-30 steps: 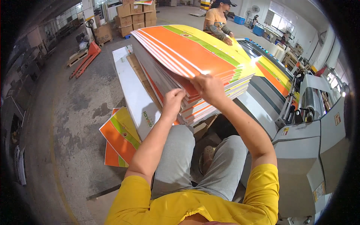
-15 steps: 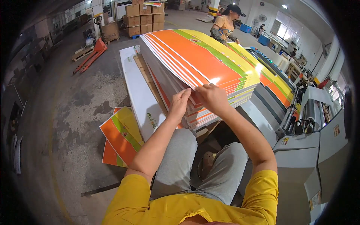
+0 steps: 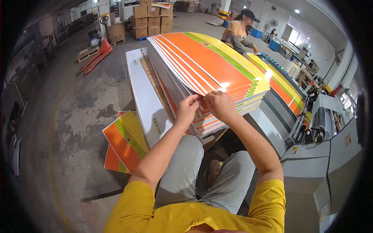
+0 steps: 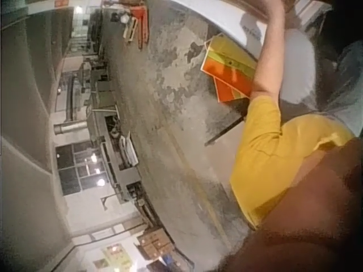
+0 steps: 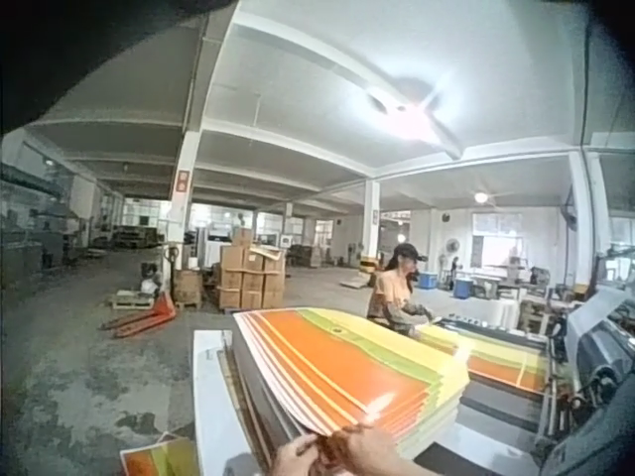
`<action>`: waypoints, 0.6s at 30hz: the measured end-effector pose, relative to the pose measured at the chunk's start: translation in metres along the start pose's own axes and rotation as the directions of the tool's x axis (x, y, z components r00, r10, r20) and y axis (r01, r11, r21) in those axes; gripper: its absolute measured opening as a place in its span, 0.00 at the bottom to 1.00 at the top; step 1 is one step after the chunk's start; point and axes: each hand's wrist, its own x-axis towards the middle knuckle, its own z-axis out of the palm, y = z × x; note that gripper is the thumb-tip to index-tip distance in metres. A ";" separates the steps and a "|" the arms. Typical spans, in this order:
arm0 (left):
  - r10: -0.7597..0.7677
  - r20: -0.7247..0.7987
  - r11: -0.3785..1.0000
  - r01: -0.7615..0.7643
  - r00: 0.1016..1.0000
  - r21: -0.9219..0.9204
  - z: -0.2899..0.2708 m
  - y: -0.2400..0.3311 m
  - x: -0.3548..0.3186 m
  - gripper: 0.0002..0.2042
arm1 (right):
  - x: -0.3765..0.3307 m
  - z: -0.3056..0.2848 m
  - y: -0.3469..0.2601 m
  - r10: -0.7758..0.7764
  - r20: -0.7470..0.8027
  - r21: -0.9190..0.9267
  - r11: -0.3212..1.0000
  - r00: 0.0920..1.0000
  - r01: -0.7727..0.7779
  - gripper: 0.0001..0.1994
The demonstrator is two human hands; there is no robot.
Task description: The person is flipping through and stacking colorful printed paper sheets.
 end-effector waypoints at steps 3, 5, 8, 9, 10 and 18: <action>-0.134 -0.060 0.930 0.105 0.989 -0.353 0.004 0.007 -0.003 0.23 | 0.000 0.003 0.004 -0.002 0.016 -0.058 0.998 1.000 0.003 0.06; -0.149 -0.045 0.912 0.120 0.988 -0.393 0.002 0.009 -0.001 0.26 | 0.001 0.001 0.002 0.016 0.070 -0.086 0.996 0.997 -0.010 0.08; -0.201 -0.054 0.841 0.144 0.978 -0.522 -0.003 0.006 0.001 0.21 | 0.004 -0.001 -0.004 0.073 0.103 -0.068 0.995 0.992 -0.067 0.10; -0.202 -0.053 0.840 0.145 0.978 -0.523 -0.005 0.003 0.003 0.21 | 0.006 -0.003 -0.007 0.112 0.084 -0.021 0.994 0.990 -0.111 0.12; -0.198 -0.027 0.831 0.153 0.980 -0.534 -0.008 0.001 0.003 0.20 | 0.008 -0.005 -0.009 0.113 0.085 -0.021 0.993 0.990 -0.112 0.12; -0.070 0.053 0.913 0.086 0.996 -0.399 -0.006 -0.002 0.006 0.18 | 0.022 -0.013 -0.008 0.296 0.272 0.124 0.933 0.916 -0.338 0.11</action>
